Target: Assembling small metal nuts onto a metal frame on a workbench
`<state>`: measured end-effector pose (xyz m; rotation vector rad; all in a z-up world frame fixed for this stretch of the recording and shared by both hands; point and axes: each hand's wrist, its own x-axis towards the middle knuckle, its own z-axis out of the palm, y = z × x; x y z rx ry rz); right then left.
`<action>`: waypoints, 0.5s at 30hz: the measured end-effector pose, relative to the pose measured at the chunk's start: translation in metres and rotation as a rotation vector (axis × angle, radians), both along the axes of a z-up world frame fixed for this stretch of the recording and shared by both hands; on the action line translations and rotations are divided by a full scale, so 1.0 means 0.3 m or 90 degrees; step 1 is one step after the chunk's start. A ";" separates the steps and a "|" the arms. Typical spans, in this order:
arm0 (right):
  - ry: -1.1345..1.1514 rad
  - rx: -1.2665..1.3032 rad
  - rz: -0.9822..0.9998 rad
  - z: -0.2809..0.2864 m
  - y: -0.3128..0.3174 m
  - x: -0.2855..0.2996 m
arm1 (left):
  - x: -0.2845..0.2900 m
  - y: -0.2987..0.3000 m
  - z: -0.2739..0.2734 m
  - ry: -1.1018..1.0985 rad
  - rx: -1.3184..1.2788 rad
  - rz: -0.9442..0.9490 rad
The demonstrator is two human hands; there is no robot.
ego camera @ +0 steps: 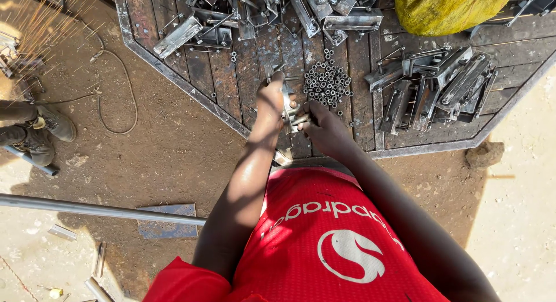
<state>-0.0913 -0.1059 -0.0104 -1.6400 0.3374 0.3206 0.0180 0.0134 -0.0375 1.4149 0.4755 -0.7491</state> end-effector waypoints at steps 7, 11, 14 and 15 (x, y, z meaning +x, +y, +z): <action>0.112 0.268 -0.123 -0.248 -0.025 -0.024 | 0.016 0.020 0.003 0.018 0.024 0.051; 0.211 0.401 -0.179 -0.298 -0.043 -0.028 | 0.013 0.043 -0.035 0.032 -0.010 0.086; 0.241 0.426 -0.233 -0.347 -0.065 -0.022 | 0.006 0.056 -0.109 0.053 -0.025 0.127; 0.252 0.445 -0.285 -0.363 -0.073 -0.016 | 0.006 0.060 -0.145 0.073 -0.038 0.152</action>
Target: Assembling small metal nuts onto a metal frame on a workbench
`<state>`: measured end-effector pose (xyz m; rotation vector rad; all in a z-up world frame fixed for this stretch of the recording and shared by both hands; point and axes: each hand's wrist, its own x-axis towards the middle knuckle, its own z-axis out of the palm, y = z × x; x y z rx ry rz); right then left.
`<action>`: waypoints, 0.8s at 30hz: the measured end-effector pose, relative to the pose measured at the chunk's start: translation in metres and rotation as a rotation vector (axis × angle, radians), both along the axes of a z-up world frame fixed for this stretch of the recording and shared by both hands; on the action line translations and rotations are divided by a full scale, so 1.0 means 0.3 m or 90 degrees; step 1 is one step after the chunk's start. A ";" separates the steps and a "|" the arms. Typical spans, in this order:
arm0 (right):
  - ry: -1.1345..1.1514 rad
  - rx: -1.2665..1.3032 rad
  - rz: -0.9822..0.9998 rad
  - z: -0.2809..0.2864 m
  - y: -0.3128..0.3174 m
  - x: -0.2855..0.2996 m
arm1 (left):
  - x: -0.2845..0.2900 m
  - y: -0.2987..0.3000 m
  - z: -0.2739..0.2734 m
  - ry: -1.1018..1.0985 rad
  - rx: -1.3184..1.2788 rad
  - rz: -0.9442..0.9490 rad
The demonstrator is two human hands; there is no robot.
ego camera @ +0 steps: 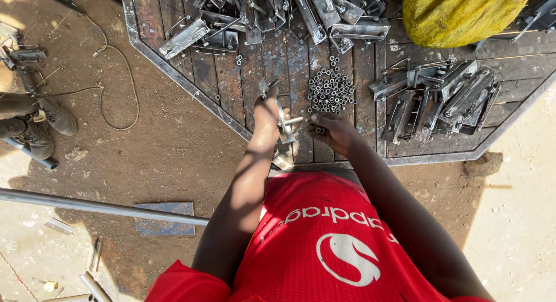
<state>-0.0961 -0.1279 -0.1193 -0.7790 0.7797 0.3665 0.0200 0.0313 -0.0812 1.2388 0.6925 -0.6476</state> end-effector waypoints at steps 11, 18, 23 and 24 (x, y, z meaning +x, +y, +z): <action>0.022 -0.149 -0.030 -0.062 -0.110 0.073 | -0.002 0.015 -0.042 0.060 0.095 -0.120; -0.031 -0.309 0.105 0.031 -0.036 0.022 | -0.057 -0.030 -0.495 -0.081 0.138 -0.113; -0.078 -0.517 0.280 0.170 0.042 -0.016 | -0.152 -0.171 -0.439 -0.091 0.250 -0.171; -0.097 -0.566 0.308 0.173 0.046 -0.030 | -0.168 -0.212 -0.533 -0.093 0.255 -0.199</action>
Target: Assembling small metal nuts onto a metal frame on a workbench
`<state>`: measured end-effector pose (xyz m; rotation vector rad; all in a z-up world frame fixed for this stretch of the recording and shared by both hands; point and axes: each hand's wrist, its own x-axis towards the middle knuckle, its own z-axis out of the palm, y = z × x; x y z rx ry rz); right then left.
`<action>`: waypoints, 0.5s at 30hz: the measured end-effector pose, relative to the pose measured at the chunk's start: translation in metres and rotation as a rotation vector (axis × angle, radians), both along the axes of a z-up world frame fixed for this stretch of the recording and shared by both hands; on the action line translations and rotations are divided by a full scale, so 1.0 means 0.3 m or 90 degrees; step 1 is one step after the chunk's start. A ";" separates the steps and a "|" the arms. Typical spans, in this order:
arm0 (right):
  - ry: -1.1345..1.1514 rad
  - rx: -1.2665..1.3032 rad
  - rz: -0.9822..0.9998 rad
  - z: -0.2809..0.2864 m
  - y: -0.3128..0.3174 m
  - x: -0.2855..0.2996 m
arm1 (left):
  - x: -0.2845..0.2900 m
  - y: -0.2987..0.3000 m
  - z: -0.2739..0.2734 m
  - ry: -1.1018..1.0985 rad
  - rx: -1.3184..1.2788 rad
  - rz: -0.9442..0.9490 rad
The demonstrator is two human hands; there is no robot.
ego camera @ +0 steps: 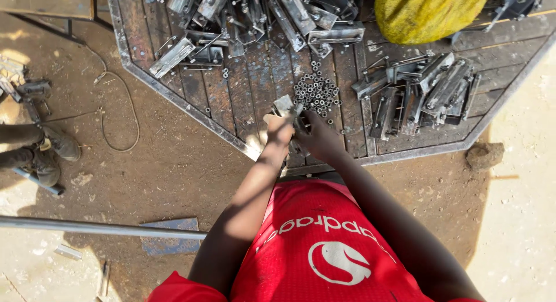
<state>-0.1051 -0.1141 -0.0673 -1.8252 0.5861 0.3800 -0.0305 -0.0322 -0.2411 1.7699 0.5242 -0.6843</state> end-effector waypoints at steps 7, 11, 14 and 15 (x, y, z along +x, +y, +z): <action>0.028 -0.152 0.068 0.077 -0.075 -0.099 | -0.080 -0.084 0.605 0.083 -0.067 -0.071; 0.019 -0.082 0.044 0.130 -0.167 -0.181 | -0.134 -0.146 0.623 0.069 -0.111 -0.044; 0.043 -0.004 0.016 0.153 -0.262 -0.231 | -0.170 -0.225 0.565 0.059 -0.132 -0.070; 0.058 0.035 -0.008 0.154 -0.296 -0.250 | -0.181 -0.258 0.529 0.058 -0.142 -0.084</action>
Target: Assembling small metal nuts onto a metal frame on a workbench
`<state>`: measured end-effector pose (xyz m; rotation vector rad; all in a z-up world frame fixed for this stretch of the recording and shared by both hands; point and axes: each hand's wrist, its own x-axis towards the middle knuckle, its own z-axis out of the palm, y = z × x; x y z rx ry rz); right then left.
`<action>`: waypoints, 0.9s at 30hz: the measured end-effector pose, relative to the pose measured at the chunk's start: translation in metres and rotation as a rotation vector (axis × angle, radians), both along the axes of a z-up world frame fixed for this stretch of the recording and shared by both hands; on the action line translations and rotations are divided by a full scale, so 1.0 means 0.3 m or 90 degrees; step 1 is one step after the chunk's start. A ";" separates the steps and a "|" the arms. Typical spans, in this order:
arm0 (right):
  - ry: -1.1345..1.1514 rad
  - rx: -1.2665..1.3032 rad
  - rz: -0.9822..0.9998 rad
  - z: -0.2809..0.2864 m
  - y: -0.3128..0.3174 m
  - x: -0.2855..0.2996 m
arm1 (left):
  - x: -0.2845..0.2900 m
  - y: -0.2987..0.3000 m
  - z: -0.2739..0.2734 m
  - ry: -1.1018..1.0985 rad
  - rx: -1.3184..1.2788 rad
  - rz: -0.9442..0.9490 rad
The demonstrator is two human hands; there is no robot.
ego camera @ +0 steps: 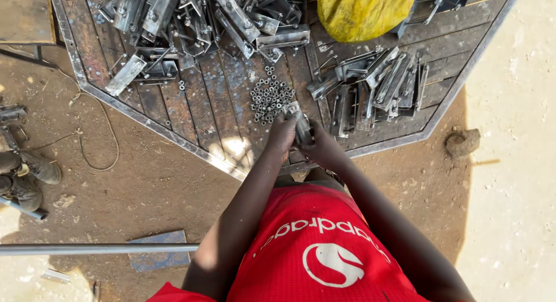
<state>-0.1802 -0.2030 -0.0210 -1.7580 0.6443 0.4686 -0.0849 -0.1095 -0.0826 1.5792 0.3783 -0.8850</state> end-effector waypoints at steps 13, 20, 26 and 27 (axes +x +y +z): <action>-0.164 0.102 -0.420 -0.098 -0.758 -0.394 | -0.163 -0.622 0.104 -0.113 -0.042 -0.260; -0.078 -0.189 -0.405 -0.256 -1.087 -0.336 | -0.195 -0.726 0.176 -0.315 0.074 -0.610; 0.116 -0.326 -0.166 -0.470 -1.150 -0.297 | -0.159 -0.730 0.176 -0.248 0.094 -0.694; 0.107 -0.321 -0.159 -0.454 -1.135 -0.291 | -0.136 -0.722 0.201 -0.211 0.037 -0.669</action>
